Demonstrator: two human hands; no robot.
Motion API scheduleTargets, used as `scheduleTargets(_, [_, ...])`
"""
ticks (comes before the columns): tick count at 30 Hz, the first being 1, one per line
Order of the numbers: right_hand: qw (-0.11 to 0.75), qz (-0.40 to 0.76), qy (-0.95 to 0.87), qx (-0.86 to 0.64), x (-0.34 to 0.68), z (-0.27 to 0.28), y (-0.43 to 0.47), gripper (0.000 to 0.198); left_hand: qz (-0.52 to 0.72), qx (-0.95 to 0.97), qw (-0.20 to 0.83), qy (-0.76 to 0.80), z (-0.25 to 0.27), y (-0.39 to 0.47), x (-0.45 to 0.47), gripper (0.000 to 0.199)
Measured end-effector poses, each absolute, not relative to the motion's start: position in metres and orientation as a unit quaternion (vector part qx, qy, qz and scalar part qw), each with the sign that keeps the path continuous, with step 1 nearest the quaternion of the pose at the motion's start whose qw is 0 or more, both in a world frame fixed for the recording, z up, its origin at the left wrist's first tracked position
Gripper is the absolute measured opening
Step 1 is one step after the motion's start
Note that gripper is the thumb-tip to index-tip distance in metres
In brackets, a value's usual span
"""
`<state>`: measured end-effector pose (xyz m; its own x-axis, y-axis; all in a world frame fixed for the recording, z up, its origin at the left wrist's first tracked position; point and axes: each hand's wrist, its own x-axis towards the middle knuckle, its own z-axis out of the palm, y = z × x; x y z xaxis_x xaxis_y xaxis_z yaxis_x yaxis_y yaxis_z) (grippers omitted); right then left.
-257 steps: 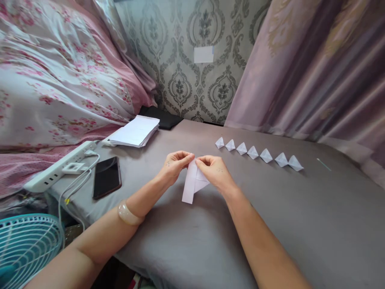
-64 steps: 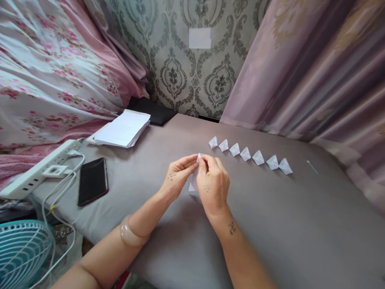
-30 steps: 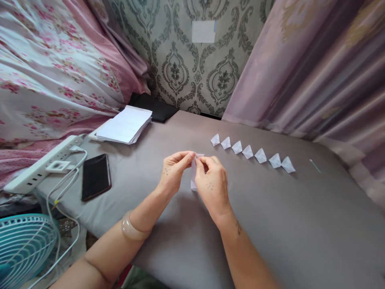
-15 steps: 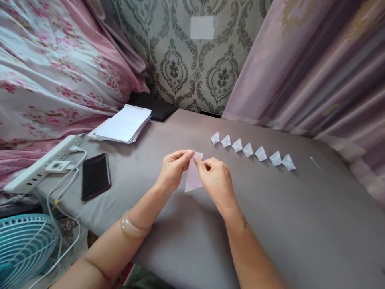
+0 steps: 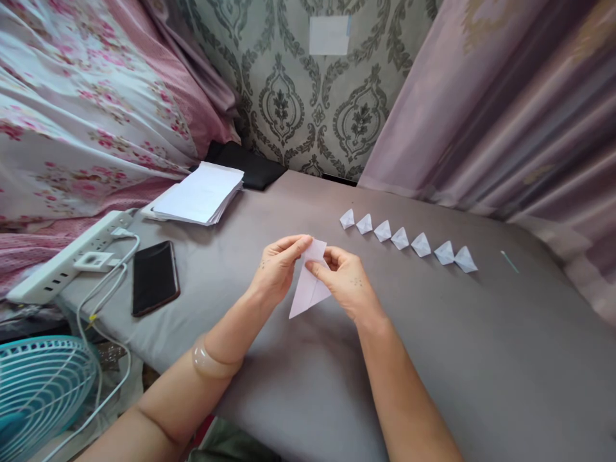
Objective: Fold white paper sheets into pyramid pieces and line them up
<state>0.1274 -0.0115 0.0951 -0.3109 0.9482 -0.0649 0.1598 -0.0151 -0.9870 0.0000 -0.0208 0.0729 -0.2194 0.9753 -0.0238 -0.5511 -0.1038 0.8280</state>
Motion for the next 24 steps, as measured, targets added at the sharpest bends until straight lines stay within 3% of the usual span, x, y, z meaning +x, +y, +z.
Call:
scheduleTargets(8, [0.352,0.526,-0.608,-0.481,0.129,0.100,-0.012,0.033,0.676,0.306,0.552,0.379,0.073,-0.022,0.000,0.016])
scheduleTargets(24, [0.478,0.485,-0.561,-0.471,0.119,0.093,-0.015,0.039,0.640,0.296,0.589,0.394,0.072,-0.021,-0.005,0.019])
